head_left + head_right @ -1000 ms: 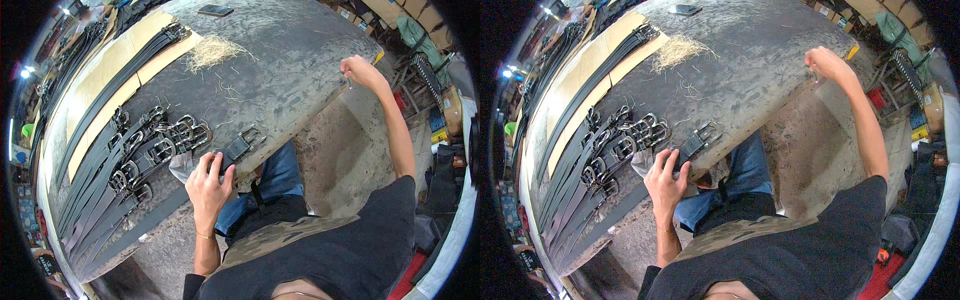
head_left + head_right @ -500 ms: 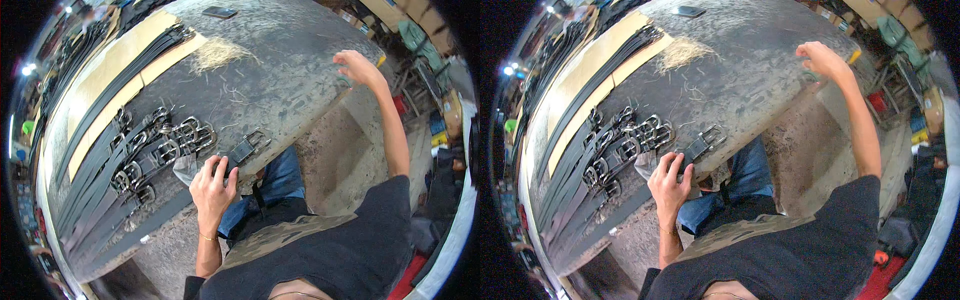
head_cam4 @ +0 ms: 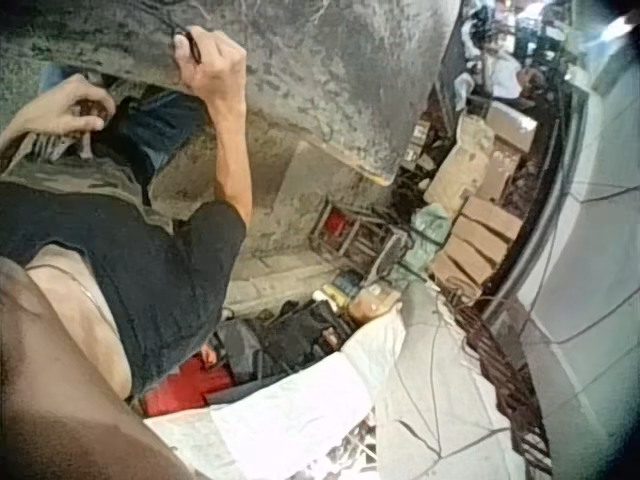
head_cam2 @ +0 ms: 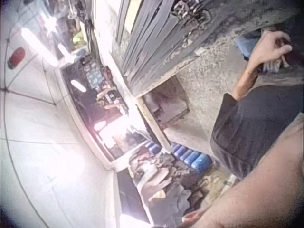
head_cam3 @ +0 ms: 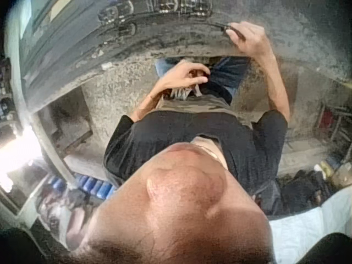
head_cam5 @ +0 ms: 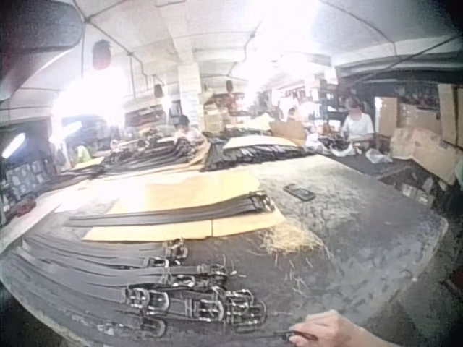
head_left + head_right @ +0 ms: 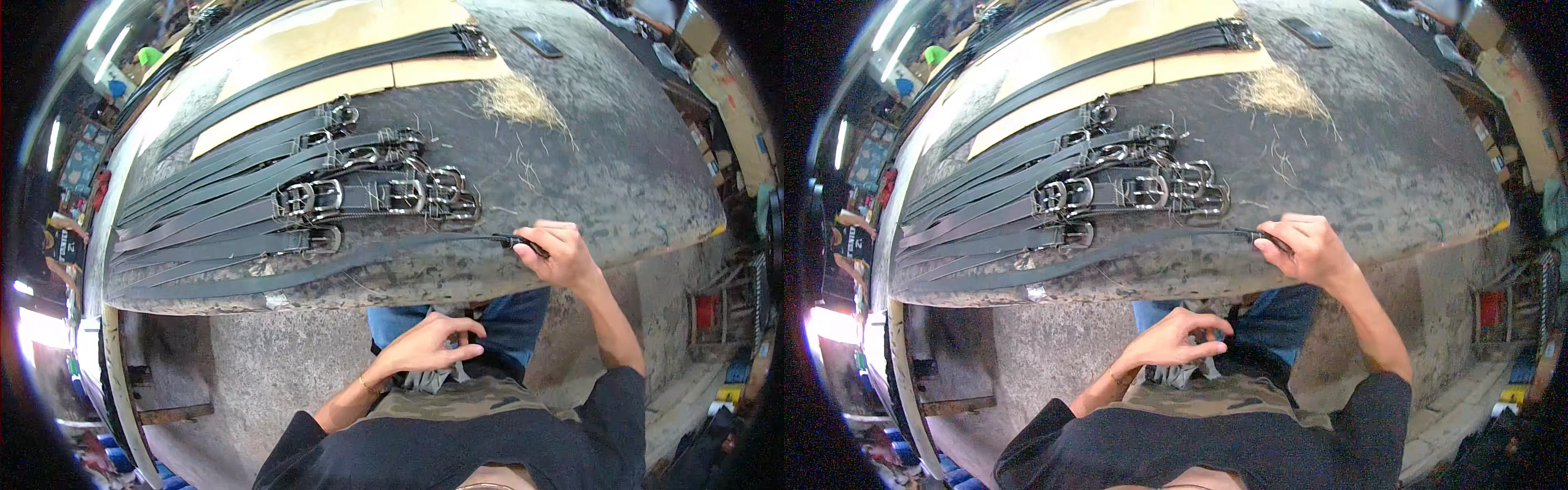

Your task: The recorder is cleaning and assembling leather belts by attaching buckles and wiping the leather straps.

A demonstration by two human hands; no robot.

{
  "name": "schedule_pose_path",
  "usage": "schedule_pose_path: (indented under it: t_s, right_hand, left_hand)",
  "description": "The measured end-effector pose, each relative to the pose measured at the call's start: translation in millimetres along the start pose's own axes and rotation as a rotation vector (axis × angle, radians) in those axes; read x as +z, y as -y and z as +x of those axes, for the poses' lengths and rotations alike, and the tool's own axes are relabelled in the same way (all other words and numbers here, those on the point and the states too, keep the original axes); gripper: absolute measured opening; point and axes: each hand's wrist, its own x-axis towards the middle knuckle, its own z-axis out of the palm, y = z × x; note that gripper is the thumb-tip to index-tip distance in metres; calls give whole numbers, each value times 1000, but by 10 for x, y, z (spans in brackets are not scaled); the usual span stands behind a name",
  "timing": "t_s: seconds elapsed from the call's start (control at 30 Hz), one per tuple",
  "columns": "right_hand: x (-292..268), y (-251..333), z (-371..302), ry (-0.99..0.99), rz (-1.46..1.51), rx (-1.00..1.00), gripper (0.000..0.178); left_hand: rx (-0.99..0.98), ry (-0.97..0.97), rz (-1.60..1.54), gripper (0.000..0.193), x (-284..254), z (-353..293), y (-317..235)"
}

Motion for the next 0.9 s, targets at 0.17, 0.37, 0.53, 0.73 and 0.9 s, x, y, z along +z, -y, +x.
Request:
schedule_pose_path:
  t_s: [0.17,0.37,0.53,0.73,0.9]
  right_hand:
    - [-400,243,266,374,813,614,18]
    - [-553,85,314,324,871,729,15]
    - [-626,-199,477,194,768,835,11]
    - [-503,-739,1180,121,714,721,14]
    - [-472,-1600,1795,-220,498,593,18]
  left_hand:
    - [152,-354,-808,69,-315,-313,300]
    - [154,-1259,-957,42,-677,-604,30]
    - [349,-1869,-511,24,-1715,-1545,278]
    - [425,-1948,-505,21,-3922,-4813,1271]
    - [404,-1691,-282,22,-5485,-5005,915]
